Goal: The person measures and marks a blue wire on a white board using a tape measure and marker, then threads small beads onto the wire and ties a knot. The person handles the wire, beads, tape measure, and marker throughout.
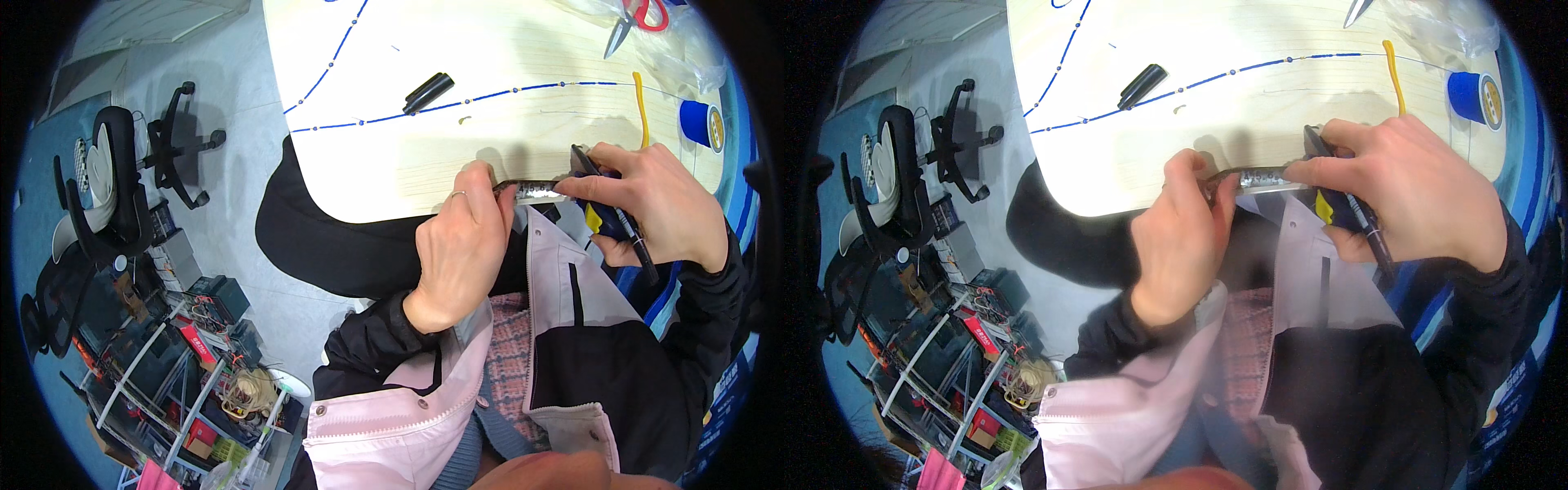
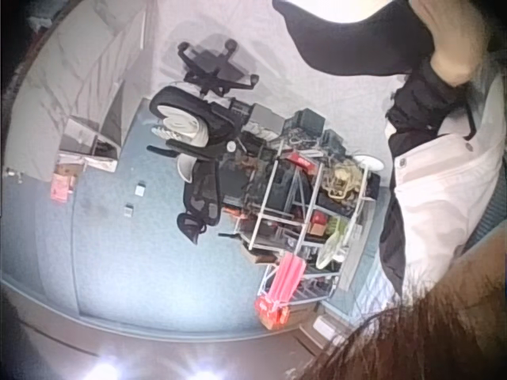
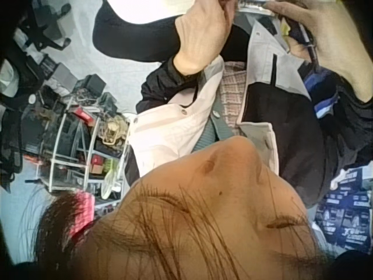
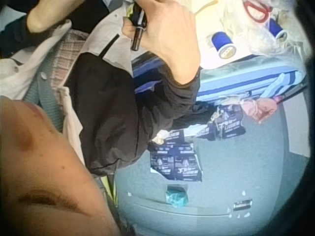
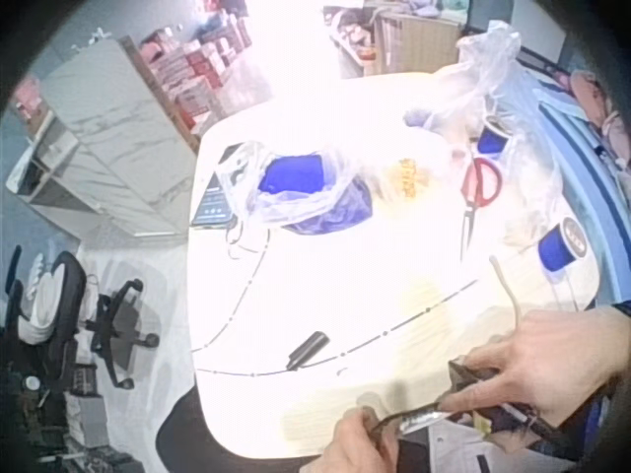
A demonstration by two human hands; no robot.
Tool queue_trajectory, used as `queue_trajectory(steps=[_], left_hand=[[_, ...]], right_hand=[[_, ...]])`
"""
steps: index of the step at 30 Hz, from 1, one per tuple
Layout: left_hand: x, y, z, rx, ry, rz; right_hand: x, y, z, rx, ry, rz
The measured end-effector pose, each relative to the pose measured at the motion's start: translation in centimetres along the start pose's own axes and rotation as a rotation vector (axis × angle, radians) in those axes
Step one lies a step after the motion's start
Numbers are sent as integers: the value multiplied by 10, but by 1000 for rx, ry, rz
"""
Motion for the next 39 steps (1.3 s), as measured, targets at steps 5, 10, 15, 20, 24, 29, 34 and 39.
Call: queue_trajectory(steps=[5, 10, 15, 20, 24, 29, 34, 39], left_hand=[[10, 2, 0, -26, 48, -81], [24, -4, -14, -254, -47, -168], [18, -25, -39, -486, -17, -140], [-3, -45, -44, -479, 260, -32], [-17, -50, -39, -495, 401, 47], [-18, -50, -40, -489, 428, 49], [-12, -47, -40, -447, 346, 25], [-11, -46, -40, -455, 356, 32]], right_hand=[[1, -1, 7, 0, -77, -52], [-7, -8, 14, -46, -241, -8], [-10, -12, 21, -36, -323, -60], [-12, -14, 18, -61, -316, -56], [-9, -12, 18, -40, -295, -81], [-9, -10, 16, -30, -273, -76], [-9, -10, 14, -36, -266, -56], [-9, -10, 12, -49, -263, -47]])
Point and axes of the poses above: each hand's wrist, its own y-axis towards the middle knuckle, its own x-axis out of the back of the hand, z = x × y, the point moved 10 cm from there along y, towards the middle knuckle, and after that the axes turned 1 degree about z, right-handed, at the moved point
